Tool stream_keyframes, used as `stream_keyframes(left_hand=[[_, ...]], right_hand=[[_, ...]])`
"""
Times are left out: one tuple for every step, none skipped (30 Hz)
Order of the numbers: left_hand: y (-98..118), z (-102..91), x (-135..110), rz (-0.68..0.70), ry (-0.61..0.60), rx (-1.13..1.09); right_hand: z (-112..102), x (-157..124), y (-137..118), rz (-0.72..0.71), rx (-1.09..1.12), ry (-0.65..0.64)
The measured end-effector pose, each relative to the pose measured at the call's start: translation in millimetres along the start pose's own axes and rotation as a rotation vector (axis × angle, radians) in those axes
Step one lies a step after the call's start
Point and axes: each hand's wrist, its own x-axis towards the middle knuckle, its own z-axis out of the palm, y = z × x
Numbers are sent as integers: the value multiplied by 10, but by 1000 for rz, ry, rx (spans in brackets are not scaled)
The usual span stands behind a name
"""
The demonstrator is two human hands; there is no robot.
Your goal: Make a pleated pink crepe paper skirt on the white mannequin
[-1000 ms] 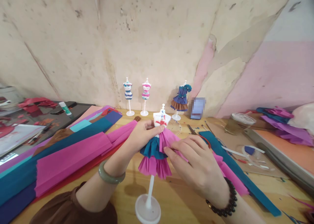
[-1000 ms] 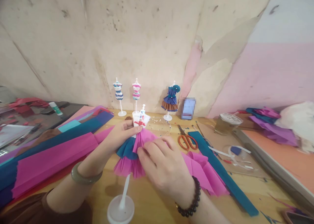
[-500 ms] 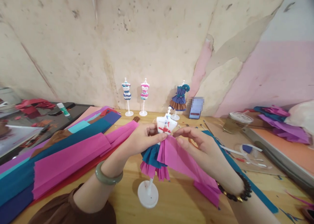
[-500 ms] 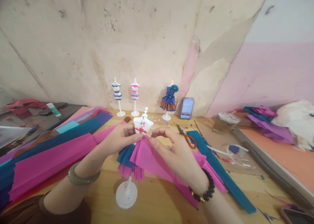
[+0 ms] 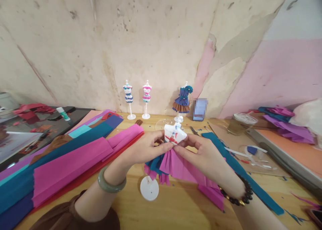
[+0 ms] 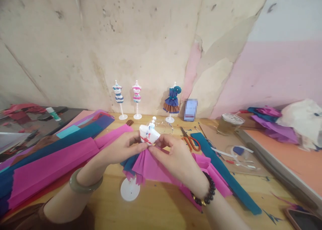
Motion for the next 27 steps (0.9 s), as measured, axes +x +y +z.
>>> stream_keyframes(left_hand=[[12, -3, -8, 10, -11, 0], [24, -6, -17, 19, -21, 0], [33, -7, -26, 22, -27, 1], [40, -6, -33, 19, -28, 6], [43, -3, -38, 12, -21, 17], [44, 2, -40, 0, -7, 34], [42, 9, -39, -11, 11, 54], [38, 16, -34, -16, 28, 73], [34, 23, -27, -14, 40, 84], [31, 29, -18, -7, 44, 85], [27, 32, -8, 2, 44, 79], [24, 34, 1, 10, 40, 67], [20, 33, 8, 16, 38, 54], [15, 32, 15, 17, 36, 43], [9, 29, 19, 15, 38, 36], [3, 26, 21, 13, 41, 35], [-4, 23, 22, 11, 45, 39], [-11, 20, 21, 10, 49, 46], [-16, 17, 20, 10, 54, 53], [-19, 13, 18, 10, 56, 60], [-21, 9, 16, 12, 57, 65], [-21, 4, 16, 16, 54, 64], [-20, 0, 16, 22, 51, 58], [-19, -4, 16, 31, 43, 48], [-19, -8, 17, 40, 37, 38], [-21, -10, 17, 47, 34, 30], [-25, -12, 17, 51, 38, 26]], right_hand=[[6, -5, -2, 1, -12, 10], [11, -10, 1, -2, -31, 19], [17, -16, 7, -5, -51, 27], [21, -20, 17, -8, -69, 32], [25, -24, 29, -10, -84, 34], [29, -26, 41, -11, -97, 37], [30, -27, 52, -12, -108, 37], [31, -27, 58, -12, -115, 40], [28, -26, 61, -14, -118, 42], [23, -23, 59, -17, -112, 39], [14, -19, 53, -21, -101, 30], [0, -15, 44, -20, -89, 14], [-18, -10, 35, -17, -80, -6], [-40, -5, 25, -11, -75, -26], [-66, -1, 17, -4, -77, -46], [-93, 3, 11, 4, -84, -66], [-121, 6, 7, 11, -93, -87], [-146, 7, 5, 16, -101, -107], [-167, 7, 4, 17, -103, -124], [-183, 5, 5, 17, -97, -141], [-193, 2, 7, 14, -82, -154], [-198, -2, 8, 8, -59, -161], [-197, -7, 10, 0, -32, -162], [-193, -13, 11, -11, -6, -162], [-187, -18, 12, -23, 15, -161], [-179, -24, 12, -36, 30, -158], [-171, -30, 12, -49, 41, -154]])
